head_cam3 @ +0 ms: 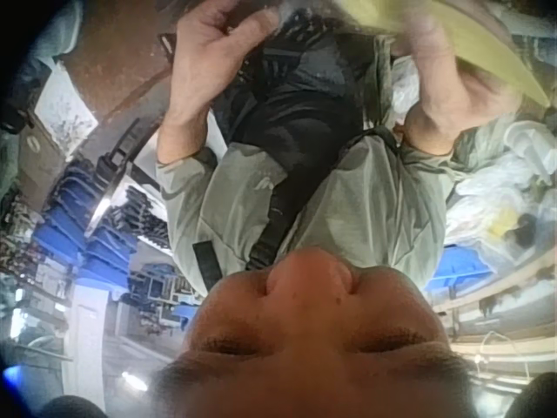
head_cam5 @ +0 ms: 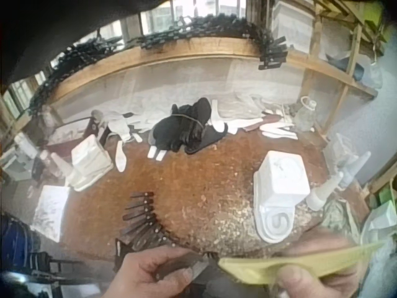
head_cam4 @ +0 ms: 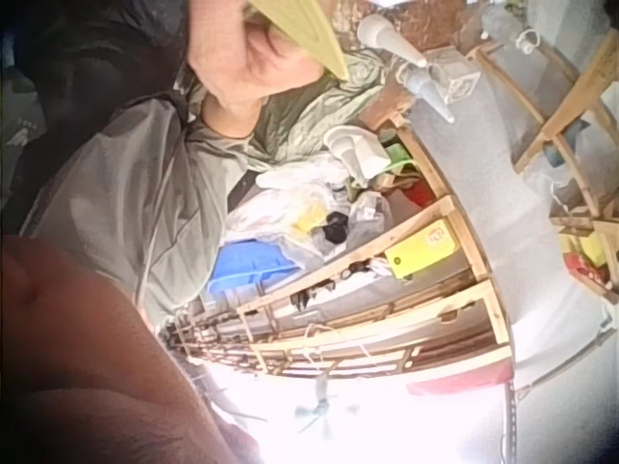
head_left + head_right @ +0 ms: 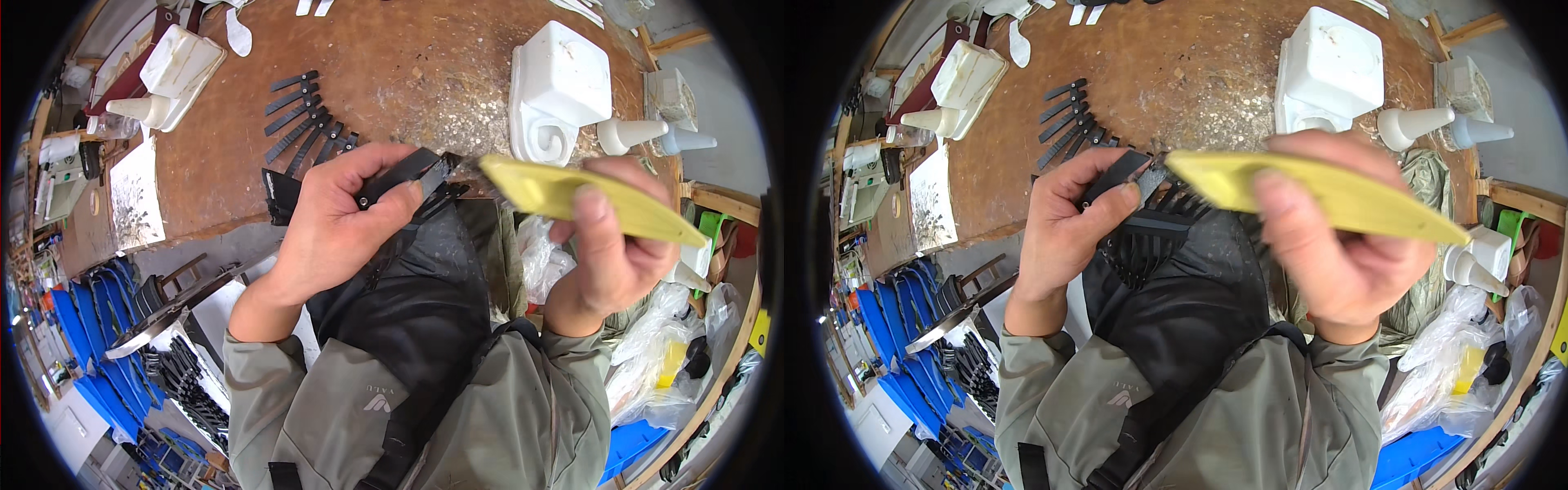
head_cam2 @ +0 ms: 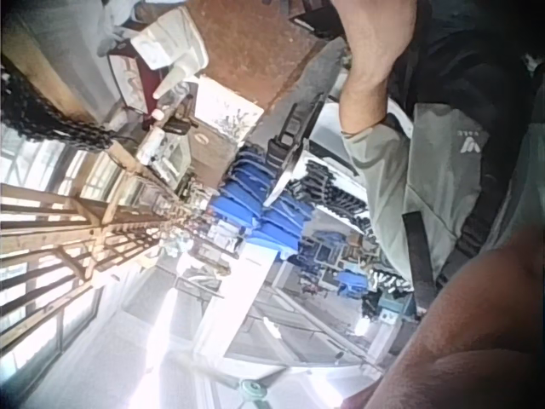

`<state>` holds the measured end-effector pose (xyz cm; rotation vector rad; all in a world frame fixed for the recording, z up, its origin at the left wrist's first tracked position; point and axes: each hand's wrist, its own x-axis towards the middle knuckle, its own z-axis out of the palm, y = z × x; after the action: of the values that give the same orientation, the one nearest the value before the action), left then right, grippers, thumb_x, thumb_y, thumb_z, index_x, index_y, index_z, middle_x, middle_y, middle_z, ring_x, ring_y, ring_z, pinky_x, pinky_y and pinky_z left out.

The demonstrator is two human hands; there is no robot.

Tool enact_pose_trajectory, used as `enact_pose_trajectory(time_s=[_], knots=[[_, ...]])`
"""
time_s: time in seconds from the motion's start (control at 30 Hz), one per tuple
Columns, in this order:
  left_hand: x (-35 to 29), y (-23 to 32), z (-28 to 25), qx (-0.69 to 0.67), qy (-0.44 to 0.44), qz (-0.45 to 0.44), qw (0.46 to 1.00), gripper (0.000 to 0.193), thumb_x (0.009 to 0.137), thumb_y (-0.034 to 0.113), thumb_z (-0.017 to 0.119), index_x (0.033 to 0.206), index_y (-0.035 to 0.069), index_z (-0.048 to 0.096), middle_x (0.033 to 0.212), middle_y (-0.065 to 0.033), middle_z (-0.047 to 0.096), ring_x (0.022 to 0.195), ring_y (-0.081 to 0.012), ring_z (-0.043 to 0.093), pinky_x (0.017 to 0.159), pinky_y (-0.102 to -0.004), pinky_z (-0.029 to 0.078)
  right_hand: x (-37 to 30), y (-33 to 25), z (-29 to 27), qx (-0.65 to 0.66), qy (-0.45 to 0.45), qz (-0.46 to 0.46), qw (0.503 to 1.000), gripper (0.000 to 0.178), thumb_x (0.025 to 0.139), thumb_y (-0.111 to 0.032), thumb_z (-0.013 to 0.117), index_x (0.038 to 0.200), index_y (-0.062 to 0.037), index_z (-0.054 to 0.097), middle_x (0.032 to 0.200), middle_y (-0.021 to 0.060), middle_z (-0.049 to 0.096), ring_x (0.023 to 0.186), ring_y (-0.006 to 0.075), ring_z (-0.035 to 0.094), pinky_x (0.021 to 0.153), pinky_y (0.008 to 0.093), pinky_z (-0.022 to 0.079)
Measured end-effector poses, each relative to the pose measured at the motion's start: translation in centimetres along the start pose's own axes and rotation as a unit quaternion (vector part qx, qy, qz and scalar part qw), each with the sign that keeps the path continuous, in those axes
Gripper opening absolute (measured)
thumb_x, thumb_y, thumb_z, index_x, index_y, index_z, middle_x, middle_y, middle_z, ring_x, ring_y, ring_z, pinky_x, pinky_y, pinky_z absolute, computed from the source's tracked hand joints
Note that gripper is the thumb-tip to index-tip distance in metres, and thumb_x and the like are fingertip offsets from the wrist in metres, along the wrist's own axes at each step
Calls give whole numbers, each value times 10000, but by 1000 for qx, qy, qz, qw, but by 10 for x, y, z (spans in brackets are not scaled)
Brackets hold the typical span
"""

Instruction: Applying adhesive or sealant to black plastic ribbed shoe components using a yellow spreading tool on a workbench.

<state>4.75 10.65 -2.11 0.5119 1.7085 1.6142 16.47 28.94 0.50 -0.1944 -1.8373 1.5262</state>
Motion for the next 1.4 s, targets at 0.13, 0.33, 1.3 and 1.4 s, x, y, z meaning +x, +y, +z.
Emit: enact_pose_trajectory(time_s=[0.13,0.33,1.3,1.4], knots=[[0,-1,7,36,25,30,999,219,845,44,587,1047,-38,598,811,20,590,735,-28,486,651,-188,417,11,5,14,-56,-89,-73,992,161,762,8,648,903,81,616,786,169,628,500,126,551,444,187,393],[0,0,7,52,20,31,998,229,836,41,596,1052,-34,597,816,24,593,744,-28,489,654,-195,424,14,9,18,-151,-18,-60,986,196,745,3,678,916,86,631,795,147,649,542,125,544,500,204,405],[-72,-86,-118,-513,-3,251,821,199,817,190,586,945,38,607,663,-4,455,567,-117,423,542,-266,379,8,103,185,265,-543,461,650,374,878,-240,626,1150,1,535,665,-1,549,569,51,542,454,179,428],[-74,-92,-123,-541,-15,243,805,197,830,188,576,954,39,605,663,-1,452,583,-113,429,542,-270,386,-3,113,196,323,-536,468,624,295,876,-195,628,1083,0,551,735,4,564,649,67,564,547,191,471]])
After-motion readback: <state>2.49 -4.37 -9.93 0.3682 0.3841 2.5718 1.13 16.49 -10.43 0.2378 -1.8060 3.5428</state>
